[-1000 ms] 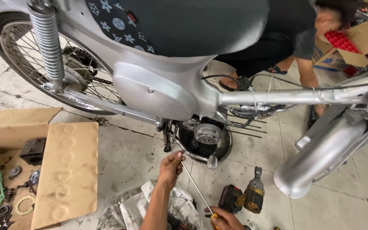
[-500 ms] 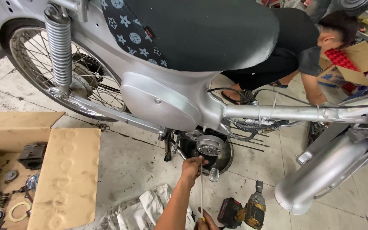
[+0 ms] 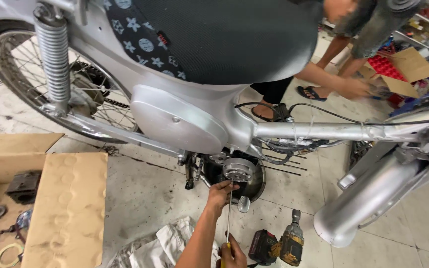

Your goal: The person uses a screwdriver to work on the motorcycle engine area, then switches to a utility knife to scrape or clean a component near the footpeg. The task involves manipulating tools on the engine and lower frame of the motorcycle.

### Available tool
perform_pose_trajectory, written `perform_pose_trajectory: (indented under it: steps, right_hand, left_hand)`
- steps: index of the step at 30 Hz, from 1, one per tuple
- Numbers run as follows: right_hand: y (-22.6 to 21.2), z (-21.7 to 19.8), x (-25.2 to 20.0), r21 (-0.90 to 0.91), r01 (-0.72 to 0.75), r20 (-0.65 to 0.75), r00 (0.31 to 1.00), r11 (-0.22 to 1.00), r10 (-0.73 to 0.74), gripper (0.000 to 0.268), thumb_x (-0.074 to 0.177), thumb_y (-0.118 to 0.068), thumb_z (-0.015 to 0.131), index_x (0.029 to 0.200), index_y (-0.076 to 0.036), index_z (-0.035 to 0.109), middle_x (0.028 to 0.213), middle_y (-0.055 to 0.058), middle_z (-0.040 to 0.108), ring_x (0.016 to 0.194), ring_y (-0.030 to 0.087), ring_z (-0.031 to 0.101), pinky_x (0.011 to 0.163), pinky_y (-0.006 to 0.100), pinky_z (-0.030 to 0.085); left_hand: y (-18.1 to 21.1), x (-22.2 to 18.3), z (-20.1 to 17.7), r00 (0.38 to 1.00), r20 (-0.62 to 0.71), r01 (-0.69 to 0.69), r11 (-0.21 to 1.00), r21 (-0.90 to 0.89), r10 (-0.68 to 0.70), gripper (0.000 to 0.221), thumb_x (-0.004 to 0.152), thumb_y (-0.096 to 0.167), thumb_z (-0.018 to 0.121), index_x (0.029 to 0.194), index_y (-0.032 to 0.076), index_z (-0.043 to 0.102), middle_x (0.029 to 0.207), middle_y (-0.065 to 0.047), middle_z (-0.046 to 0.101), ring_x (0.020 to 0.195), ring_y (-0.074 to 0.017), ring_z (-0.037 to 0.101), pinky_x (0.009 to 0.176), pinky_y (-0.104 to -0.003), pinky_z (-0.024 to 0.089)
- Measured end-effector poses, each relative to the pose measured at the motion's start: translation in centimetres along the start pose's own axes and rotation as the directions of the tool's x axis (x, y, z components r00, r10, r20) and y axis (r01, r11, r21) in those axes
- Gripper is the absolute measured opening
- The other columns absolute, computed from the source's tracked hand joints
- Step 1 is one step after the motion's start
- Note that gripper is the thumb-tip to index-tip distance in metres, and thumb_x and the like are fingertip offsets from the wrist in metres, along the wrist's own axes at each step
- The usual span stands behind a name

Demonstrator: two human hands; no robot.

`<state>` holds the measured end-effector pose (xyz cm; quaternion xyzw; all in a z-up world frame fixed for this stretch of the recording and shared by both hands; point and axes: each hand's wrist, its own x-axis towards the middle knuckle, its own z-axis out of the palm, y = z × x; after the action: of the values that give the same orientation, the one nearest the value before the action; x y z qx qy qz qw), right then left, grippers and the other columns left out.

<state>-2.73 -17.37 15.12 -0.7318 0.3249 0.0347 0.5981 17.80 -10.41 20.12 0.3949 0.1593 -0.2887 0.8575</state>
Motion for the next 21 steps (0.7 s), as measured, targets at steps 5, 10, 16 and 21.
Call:
perform_pose_trajectory:
  steps: [5,10,16,21]
  right_hand:
    - [1.7,1.1,0.4,-0.330,0.124,-0.079,0.984,0.936,-0.158,0.059,0.090,-0.028,0.069,0.147,-0.023,0.057,0.118,0.005,0.083,0.094,0.016,0.083,0.079,0.026,0.062]
    - [-1.1,2.8,-1.4,0.594,-0.100,0.096,0.994,0.798,0.053,0.053,0.101,-0.023,0.053,0.146,0.002,0.063,0.078,0.024,0.064,0.052,0.029,0.056,0.051,0.036,0.042]
    - [0.9,0.6,-0.5,0.735,-0.347,0.256,0.938,0.583,0.235,0.049,0.102,-0.038,0.052,0.143,-0.010,0.058,0.098,0.018,0.067,0.060,0.027,0.056,0.049,0.041,0.046]
    - [-2.3,2.3,-6.0,0.674,-0.245,0.060,0.958,0.696,0.279,0.049,0.102,-0.028,0.054,0.143,-0.002,0.058,0.103,0.024,0.069,0.066,0.028,0.057,0.053,0.039,0.046]
  left_hand:
    - [0.3,-1.0,-0.3,0.998,0.024,-0.063,0.964,0.257,0.059,0.044,0.100,0.010,0.057,0.142,-0.002,0.061,0.096,-0.011,0.081,0.050,-0.0090,0.040,0.046,-0.021,0.031]
    - [2.2,-4.2,-0.2,0.990,0.129,0.000,0.894,0.447,-0.064,0.056,0.106,0.020,0.049,0.161,0.029,0.043,0.071,-0.004,0.067,0.047,-0.0078,0.030,0.042,-0.024,0.020]
    - [-1.8,-0.8,-2.2,0.988,0.152,-0.093,0.917,0.389,0.036,0.058,0.102,0.012,0.052,0.159,0.024,0.047,0.082,-0.007,0.070,0.054,-0.0115,0.039,0.044,-0.027,0.028]
    - [-1.9,-2.1,-0.6,0.979,0.086,-0.202,0.916,0.347,0.184,0.059,0.096,-0.001,0.058,0.154,0.008,0.051,0.081,-0.010,0.070,0.066,-0.0146,0.060,0.062,-0.027,0.047]
